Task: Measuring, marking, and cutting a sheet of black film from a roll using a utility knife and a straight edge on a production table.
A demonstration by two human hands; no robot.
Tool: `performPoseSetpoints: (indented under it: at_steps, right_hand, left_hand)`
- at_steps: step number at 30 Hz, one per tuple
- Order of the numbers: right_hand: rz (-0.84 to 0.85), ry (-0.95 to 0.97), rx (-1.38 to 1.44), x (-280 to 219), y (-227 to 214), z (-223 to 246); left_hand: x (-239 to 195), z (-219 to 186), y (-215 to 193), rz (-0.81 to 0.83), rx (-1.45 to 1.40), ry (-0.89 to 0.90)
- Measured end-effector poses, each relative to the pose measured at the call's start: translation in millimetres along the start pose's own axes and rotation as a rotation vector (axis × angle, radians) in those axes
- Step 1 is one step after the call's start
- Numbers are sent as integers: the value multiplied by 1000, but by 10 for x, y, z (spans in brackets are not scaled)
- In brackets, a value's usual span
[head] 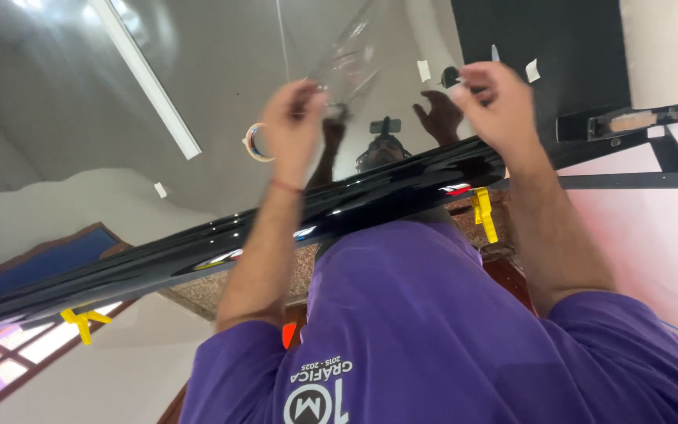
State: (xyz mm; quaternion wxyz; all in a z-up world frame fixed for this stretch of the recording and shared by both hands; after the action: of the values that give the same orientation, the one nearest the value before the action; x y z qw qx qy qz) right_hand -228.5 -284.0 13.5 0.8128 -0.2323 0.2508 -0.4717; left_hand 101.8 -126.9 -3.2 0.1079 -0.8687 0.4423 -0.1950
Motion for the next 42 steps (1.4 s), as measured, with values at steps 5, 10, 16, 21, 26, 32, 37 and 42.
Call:
performPoseSetpoints:
  at_steps: [5,10,16,21,26,32,37,42]
  right_hand:
    - [314,191,669,403,669,-778]
    - [88,225,151,757,443,-1178]
    - [93,55,-51,1057,728,-1622]
    - [33,-88,-373,928,653,-1420]
    - [122,-239,-502,871,641,-1273]
    - [40,-229,-436,937,699,-1258]
    - [13,-206,-427,1008,725,-1240]
    - [30,-150,-386,1031,722,-1201]
  left_hand:
    - [-414,312,1681,-19,-755,-364]
    - [-710,835,1743,438,-19,-349]
    - [-672,1195,271,338,939,-43]
    - [-830,1442,-278,265,1197,-238]
    - [-1052,1762,-369,281,1223,-266]
    - [-1104,1808,-271,301,1177,-220]
    - [-1087,1743,-173,324,1147,-198]
    - [-1106,1800,-150,334,1139,-215]
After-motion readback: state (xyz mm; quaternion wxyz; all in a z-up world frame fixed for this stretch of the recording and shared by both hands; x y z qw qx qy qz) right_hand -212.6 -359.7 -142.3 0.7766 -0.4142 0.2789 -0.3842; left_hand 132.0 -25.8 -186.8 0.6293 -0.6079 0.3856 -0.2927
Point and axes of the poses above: each hand's wrist, its own x-axis towards the middle knuckle, its own y-axis out of the palm, z = x × y, the point moved 1 cm from there along x, towards the middle knuckle, and after that the axes turned 13 degrees about y, right-handed, at the moved point
